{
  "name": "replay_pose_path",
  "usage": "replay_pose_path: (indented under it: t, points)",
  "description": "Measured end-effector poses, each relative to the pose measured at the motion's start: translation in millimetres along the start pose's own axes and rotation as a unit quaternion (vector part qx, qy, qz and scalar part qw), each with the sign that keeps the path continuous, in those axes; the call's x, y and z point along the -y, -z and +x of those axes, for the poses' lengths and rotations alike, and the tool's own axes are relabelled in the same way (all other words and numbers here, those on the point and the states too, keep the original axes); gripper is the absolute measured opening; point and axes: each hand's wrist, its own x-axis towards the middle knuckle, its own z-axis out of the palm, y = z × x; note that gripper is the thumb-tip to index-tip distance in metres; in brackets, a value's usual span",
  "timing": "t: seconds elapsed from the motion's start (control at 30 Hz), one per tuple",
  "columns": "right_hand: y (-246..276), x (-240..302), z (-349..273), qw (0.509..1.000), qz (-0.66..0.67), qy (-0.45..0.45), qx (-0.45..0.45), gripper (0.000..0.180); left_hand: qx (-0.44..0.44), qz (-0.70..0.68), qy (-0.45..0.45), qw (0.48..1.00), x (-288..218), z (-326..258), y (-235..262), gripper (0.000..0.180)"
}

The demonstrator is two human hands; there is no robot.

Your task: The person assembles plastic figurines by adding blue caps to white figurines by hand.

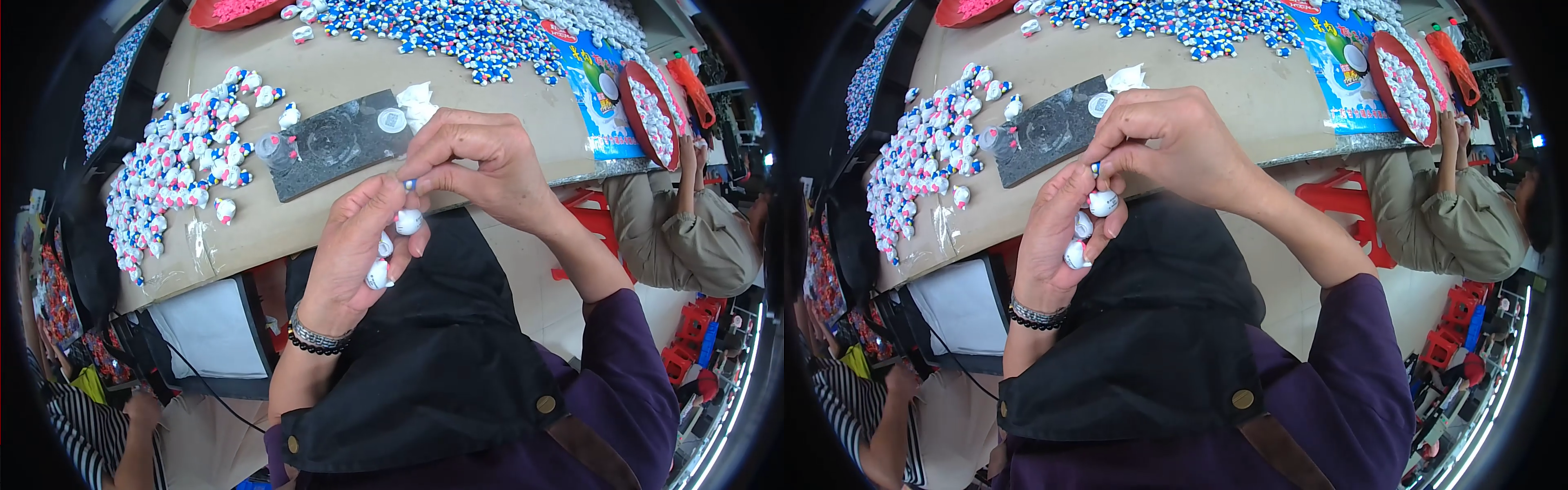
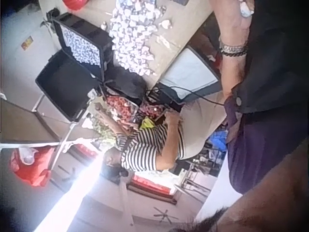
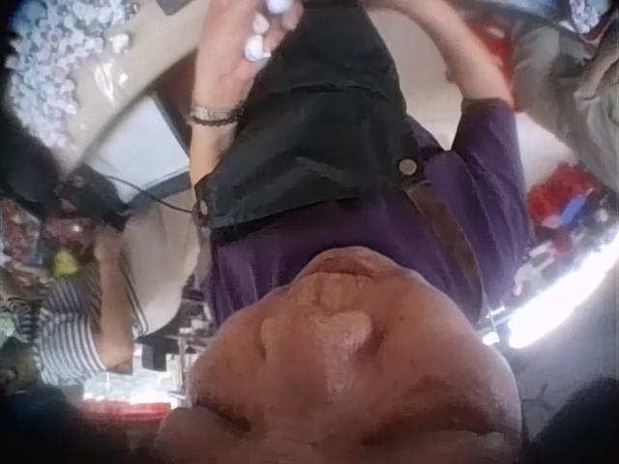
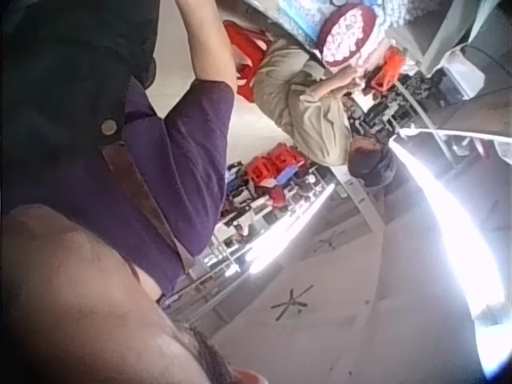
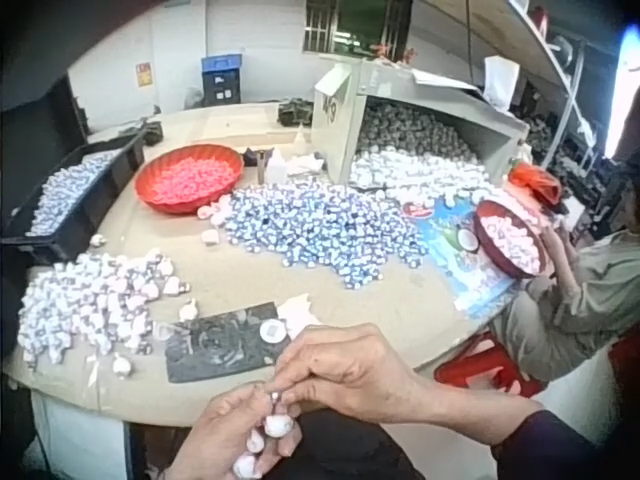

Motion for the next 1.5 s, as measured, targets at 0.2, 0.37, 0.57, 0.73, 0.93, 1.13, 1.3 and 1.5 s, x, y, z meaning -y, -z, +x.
replay_pose_path:
  t: [0.2, 0.37, 0.57, 0.73, 0.93, 1.13, 1.3, 1.5]
  points:
    - [1, -4, 3, 0.969, 0.149, -0.189, -0.053, 0.008, 0.028, -0.12, 0.042, 0.991, -2, 3, 2, 0.025]
    - [14, -18, 14, 0.974, 0.098, -0.195, -0.062, 0.007, 0.056, -0.051, 0.011, 0.997, -2, -4, 17, 0.026]
    - [9, -38, 36, 0.975, -0.214, 0.046, -0.046, 0.009, 0.022, -0.092, -0.052, 0.994, 3, -9, 19, 0.028]
    - [3, -43, 42, 0.936, -0.332, 0.118, 0.002, 0.009, 0.056, -0.181, -0.04, 0.981, 2, -9, 27, 0.034]
    - [2, -41, 39, 0.94, -0.322, 0.107, 0.04, 0.012, 0.067, -0.232, -0.021, 0.97, 3, -7, 31, 0.038]
    - [0, -37, 39, 0.933, -0.343, 0.103, 0.023, 0.012, 0.062, -0.223, -0.019, 0.973, -2, -7, 29, 0.021]
    - [5, -26, 36, 0.979, -0.173, -0.017, -0.104, 0.006, 0.086, -0.197, -0.012, 0.976, -5, -6, 24, 0.023]
    - [8, -26, 27, 0.975, -0.126, -0.079, -0.167, 0.008, 0.044, -0.171, -0.014, 0.984, -3, -2, 14, 0.025]
